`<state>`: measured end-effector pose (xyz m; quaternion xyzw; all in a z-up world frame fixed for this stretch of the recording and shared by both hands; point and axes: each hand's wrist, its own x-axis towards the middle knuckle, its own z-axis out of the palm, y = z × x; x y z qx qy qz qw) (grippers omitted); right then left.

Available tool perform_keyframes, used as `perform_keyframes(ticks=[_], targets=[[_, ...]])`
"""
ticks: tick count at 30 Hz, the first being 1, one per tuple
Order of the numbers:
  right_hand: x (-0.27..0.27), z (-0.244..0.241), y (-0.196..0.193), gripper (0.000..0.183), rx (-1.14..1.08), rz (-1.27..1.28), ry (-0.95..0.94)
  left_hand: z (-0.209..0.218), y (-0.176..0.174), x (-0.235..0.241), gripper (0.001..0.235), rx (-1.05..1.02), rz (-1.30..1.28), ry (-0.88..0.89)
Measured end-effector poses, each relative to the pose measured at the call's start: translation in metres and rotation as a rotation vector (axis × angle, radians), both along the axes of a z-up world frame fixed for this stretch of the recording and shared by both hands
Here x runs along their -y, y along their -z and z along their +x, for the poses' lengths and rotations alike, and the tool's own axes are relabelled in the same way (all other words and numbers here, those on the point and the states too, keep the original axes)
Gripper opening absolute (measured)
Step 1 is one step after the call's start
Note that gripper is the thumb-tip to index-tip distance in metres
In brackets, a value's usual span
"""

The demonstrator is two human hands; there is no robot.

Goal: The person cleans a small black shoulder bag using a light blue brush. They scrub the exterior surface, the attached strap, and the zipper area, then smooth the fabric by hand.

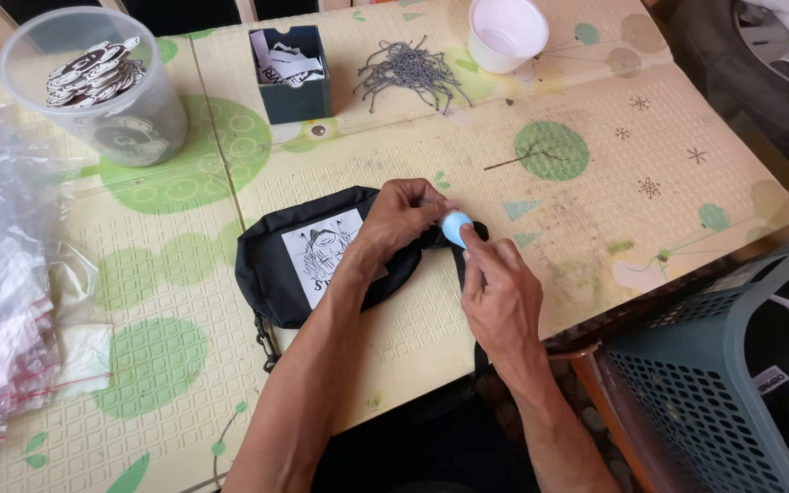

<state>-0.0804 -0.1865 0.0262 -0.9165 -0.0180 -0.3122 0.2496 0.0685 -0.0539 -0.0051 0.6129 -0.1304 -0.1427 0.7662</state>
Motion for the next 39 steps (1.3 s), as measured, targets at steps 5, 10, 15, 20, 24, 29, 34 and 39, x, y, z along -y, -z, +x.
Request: perform_keyframes(ticks=[5, 10, 15, 20, 24, 29, 34, 39], targets=[[0.004, 0.002, -0.008, 0.029, -0.158, 0.064, -0.067, 0.002, 0.006, 0.006, 0.012, -0.028, 0.028, -0.040], [0.002, -0.004, -0.027, 0.032, -0.226, 0.154, -0.076, -0.002, -0.003, 0.003, 0.015, -0.061, -0.001, -0.036], [-0.001, 0.005, -0.019, 0.033, -0.196, 0.084, -0.084, 0.000, 0.003, 0.005, 0.015, -0.082, -0.016, -0.037], [0.001, 0.006, -0.019, 0.033, -0.205, -0.036, -0.047, 0.004, 0.007, 0.006, 0.014, -0.075, -0.034, -0.041], [-0.001, -0.003, -0.026, 0.032, -0.273, -0.127, 0.026, -0.001, -0.003, 0.002, 0.010, -0.057, -0.035, -0.041], [0.011, -0.004, -0.026, 0.032, -0.218, -0.071, 0.049, -0.003, -0.001, 0.002, 0.012, -0.044, -0.040, -0.045], [0.012, -0.004, -0.020, 0.034, -0.162, -0.040, 0.032, -0.006, -0.001, 0.001, 0.019, -0.023, -0.073, -0.044], [0.006, 0.001, -0.010, 0.032, -0.096, -0.027, 0.014, -0.007, 0.003, 0.001, 0.025, 0.034, -0.036, -0.003]])
